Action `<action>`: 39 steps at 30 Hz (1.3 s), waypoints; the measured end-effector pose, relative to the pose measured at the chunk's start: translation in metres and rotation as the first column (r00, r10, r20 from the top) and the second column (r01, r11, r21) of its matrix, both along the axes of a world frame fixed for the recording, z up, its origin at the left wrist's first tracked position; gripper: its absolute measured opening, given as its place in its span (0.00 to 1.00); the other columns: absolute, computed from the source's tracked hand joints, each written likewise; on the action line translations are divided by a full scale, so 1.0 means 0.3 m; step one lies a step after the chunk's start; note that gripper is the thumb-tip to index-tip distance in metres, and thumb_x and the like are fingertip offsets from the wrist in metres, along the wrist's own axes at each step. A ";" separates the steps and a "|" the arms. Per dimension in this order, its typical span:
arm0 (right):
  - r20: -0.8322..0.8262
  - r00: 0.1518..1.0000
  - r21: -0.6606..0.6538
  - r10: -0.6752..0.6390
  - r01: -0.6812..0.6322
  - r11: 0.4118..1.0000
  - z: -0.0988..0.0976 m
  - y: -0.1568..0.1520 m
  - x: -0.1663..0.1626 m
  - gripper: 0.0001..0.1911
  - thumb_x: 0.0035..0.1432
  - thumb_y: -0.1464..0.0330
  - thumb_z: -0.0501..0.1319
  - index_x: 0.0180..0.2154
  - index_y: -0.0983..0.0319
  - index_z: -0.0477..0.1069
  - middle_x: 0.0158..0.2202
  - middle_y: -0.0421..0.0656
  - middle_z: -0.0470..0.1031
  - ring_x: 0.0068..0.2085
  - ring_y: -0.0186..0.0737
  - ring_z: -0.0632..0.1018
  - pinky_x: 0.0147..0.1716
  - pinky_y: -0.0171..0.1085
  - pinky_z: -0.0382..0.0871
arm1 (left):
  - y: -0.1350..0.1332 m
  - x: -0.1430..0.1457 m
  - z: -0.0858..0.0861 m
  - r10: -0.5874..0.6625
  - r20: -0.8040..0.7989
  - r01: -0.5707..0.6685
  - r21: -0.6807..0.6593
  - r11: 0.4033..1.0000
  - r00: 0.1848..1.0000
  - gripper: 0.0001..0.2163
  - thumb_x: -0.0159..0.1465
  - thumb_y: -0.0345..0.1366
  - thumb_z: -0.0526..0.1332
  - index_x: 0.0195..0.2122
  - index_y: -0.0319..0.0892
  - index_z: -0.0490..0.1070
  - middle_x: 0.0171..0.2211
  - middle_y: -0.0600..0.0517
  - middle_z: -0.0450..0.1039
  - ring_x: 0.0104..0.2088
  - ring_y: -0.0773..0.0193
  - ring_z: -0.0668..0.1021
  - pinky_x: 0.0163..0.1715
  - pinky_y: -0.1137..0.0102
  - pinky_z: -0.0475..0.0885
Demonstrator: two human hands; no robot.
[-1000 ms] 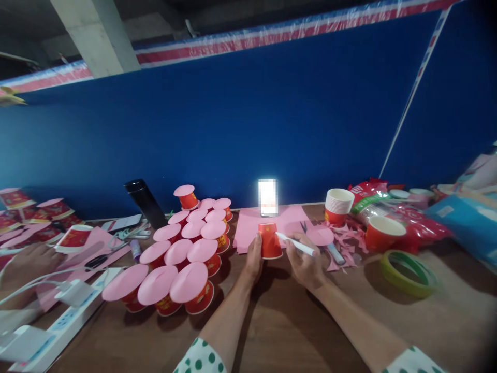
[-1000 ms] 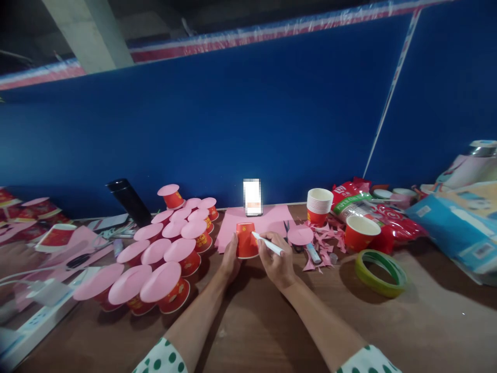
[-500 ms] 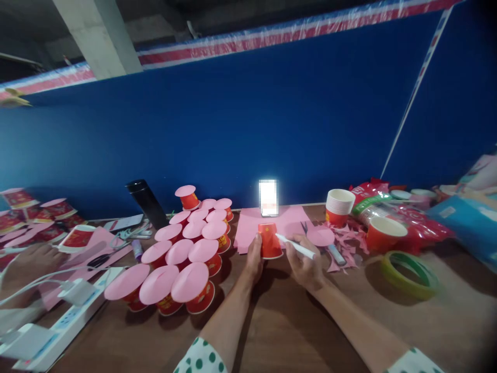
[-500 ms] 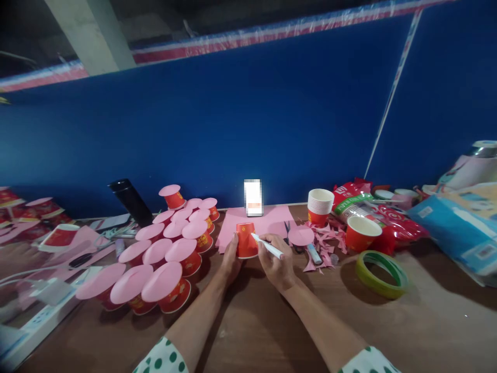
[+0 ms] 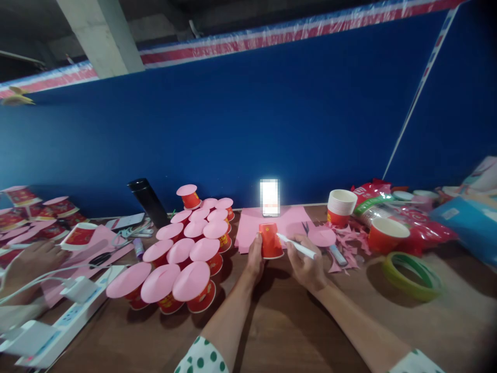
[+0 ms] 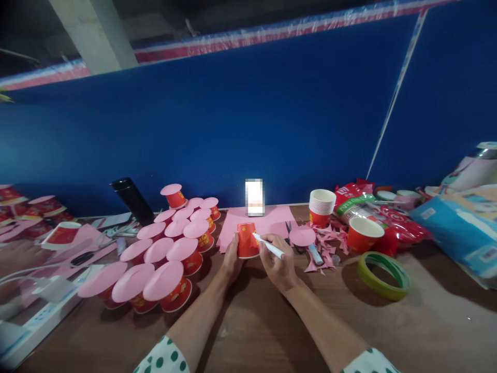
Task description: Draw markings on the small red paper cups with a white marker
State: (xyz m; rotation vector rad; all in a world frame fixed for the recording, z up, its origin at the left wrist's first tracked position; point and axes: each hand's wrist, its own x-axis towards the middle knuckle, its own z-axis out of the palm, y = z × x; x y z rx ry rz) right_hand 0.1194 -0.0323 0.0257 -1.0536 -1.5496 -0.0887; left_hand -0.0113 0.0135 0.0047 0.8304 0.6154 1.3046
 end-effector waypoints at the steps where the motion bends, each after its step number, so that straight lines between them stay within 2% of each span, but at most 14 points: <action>1: 0.000 1.000 -0.002 -0.001 0.001 1.000 -0.001 0.001 0.000 0.05 0.61 0.70 0.55 0.38 0.61 0.68 0.32 0.45 0.74 0.34 0.41 0.77 0.35 0.39 0.73 | 0.000 0.000 0.000 0.010 0.001 -0.010 0.004 1.000 1.000 0.22 0.56 0.53 0.60 0.38 0.36 0.74 0.36 0.46 0.77 0.42 0.56 0.76 0.44 0.65 0.68; 11: -0.013 1.000 -0.008 0.002 -0.002 1.000 -0.002 0.001 0.000 0.05 0.61 0.70 0.55 0.38 0.61 0.69 0.32 0.45 0.74 0.34 0.41 0.77 0.35 0.39 0.73 | -0.018 -0.001 0.029 -0.001 -0.056 0.004 0.051 0.999 0.998 0.22 0.58 0.53 0.58 0.34 0.35 0.74 0.34 0.44 0.76 0.41 0.56 0.76 0.43 0.65 0.68; 16: -0.021 1.000 -0.021 0.003 -0.004 1.000 -0.001 0.001 -0.002 0.06 0.61 0.69 0.54 0.38 0.60 0.69 0.32 0.45 0.74 0.34 0.41 0.77 0.35 0.39 0.73 | -0.024 0.000 0.039 -0.014 -0.059 0.018 0.081 0.997 0.998 0.22 0.59 0.53 0.57 0.35 0.35 0.74 0.33 0.45 0.76 0.40 0.56 0.76 0.42 0.65 0.68; 24: -0.037 0.999 -0.033 0.003 -0.004 0.999 0.008 -0.001 -0.001 0.06 0.61 0.69 0.54 0.37 0.61 0.69 0.32 0.45 0.75 0.34 0.40 0.77 0.35 0.38 0.72 | -0.027 -0.001 0.045 -0.004 -0.084 0.010 0.073 0.997 0.996 0.22 0.57 0.53 0.58 0.32 0.35 0.74 0.32 0.45 0.76 0.40 0.56 0.75 0.42 0.65 0.68; 34: -0.048 0.999 -0.035 -0.012 0.011 0.999 0.009 0.000 0.001 0.06 0.62 0.68 0.55 0.37 0.61 0.69 0.31 0.46 0.75 0.32 0.41 0.77 0.32 0.39 0.73 | -0.011 -0.003 0.005 -0.008 -0.085 0.017 0.103 0.995 0.996 0.21 0.60 0.51 0.56 0.34 0.36 0.74 0.33 0.46 0.76 0.40 0.58 0.75 0.44 0.65 0.66; 39: -0.036 0.999 -0.019 -0.006 0.005 1.000 0.000 0.005 0.003 0.06 0.61 0.69 0.55 0.38 0.60 0.69 0.32 0.46 0.75 0.32 0.41 0.77 0.32 0.40 0.73 | -0.011 -0.003 0.008 -0.008 -0.088 0.016 0.100 0.995 0.996 0.21 0.59 0.52 0.57 0.35 0.36 0.74 0.34 0.45 0.76 0.39 0.58 0.75 0.43 0.65 0.66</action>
